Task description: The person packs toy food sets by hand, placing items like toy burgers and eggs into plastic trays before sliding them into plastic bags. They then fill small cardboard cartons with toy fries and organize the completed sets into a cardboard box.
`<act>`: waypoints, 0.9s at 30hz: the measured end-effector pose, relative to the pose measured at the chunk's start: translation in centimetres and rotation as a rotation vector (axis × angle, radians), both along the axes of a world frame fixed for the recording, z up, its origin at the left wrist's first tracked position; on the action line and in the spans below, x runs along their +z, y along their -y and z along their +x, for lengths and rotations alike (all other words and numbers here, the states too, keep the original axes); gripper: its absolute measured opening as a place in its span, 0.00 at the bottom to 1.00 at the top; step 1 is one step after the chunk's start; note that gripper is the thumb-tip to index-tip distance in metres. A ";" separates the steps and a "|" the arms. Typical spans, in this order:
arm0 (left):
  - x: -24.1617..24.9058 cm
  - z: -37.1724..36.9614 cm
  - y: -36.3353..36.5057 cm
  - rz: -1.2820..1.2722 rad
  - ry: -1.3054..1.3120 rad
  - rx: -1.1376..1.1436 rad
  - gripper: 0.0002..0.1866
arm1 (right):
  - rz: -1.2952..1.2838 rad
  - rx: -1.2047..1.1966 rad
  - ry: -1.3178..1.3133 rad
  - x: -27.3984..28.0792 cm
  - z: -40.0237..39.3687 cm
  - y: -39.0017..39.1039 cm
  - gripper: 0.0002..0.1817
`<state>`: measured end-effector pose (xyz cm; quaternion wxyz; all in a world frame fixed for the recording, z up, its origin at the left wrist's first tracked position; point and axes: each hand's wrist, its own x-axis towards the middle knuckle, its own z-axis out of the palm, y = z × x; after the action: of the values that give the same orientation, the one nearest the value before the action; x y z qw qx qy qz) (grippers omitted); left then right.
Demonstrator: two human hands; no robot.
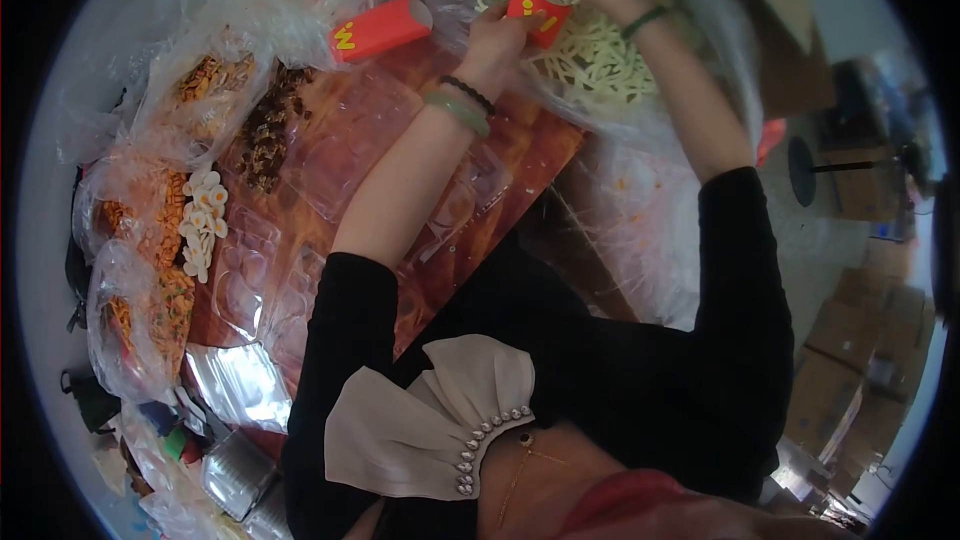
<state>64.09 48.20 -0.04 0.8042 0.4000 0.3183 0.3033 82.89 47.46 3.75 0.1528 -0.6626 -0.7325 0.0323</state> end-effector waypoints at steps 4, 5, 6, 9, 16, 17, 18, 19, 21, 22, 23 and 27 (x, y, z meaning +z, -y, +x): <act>-0.4 0.4 -0.6 0.048 -0.018 0.062 0.19 | 0.164 0.221 0.089 -1.4 1.2 -1.1 0.19; -0.7 0.4 -0.7 0.050 -0.017 0.063 0.19 | 0.167 0.222 0.090 -1.4 1.6 -1.2 0.19; -0.8 0.3 -0.6 0.060 0.004 0.069 0.19 | -0.038 0.193 0.011 -0.4 0.9 -0.7 0.19; -1.1 0.0 -0.4 0.095 0.034 0.075 0.21 | -0.247 0.188 -0.160 0.0 1.0 -1.0 0.18; -1.3 0.0 0.0 0.135 0.168 0.070 0.22 | -0.213 0.136 0.045 2.2 -0.6 -0.5 0.14; -1.5 0.0 -0.1 0.136 0.169 0.069 0.22 | -0.212 0.135 0.045 2.2 -0.6 -0.5 0.14; -1.6 -0.1 -0.2 0.137 0.175 0.050 0.22 | -0.214 0.140 -0.011 2.1 -0.4 -0.7 0.14; -1.6 -0.1 -0.4 0.139 0.181 0.032 0.22 | -0.216 0.146 -0.066 2.0 -0.2 -0.9 0.15; -1.8 -0.2 -0.5 0.138 0.198 0.039 0.22 | -0.211 0.169 -0.056 1.7 0.0 -1.5 0.15; -2.0 -0.2 -0.5 0.135 0.213 0.043 0.22 | -0.209 0.191 -0.048 1.5 0.2 -1.7 0.15; -2.0 -0.1 -0.5 0.135 0.214 0.044 0.22 | -0.206 0.212 -0.039 1.3 0.4 -1.9 0.14; -2.2 0.1 -0.8 0.133 0.227 0.073 0.22 | -0.193 0.293 -0.005 0.8 0.9 -2.3 0.14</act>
<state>64.20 49.01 -2.24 0.7951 0.4039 0.2187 0.3961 83.80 49.78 4.54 0.0839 -0.5602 -0.8144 0.1260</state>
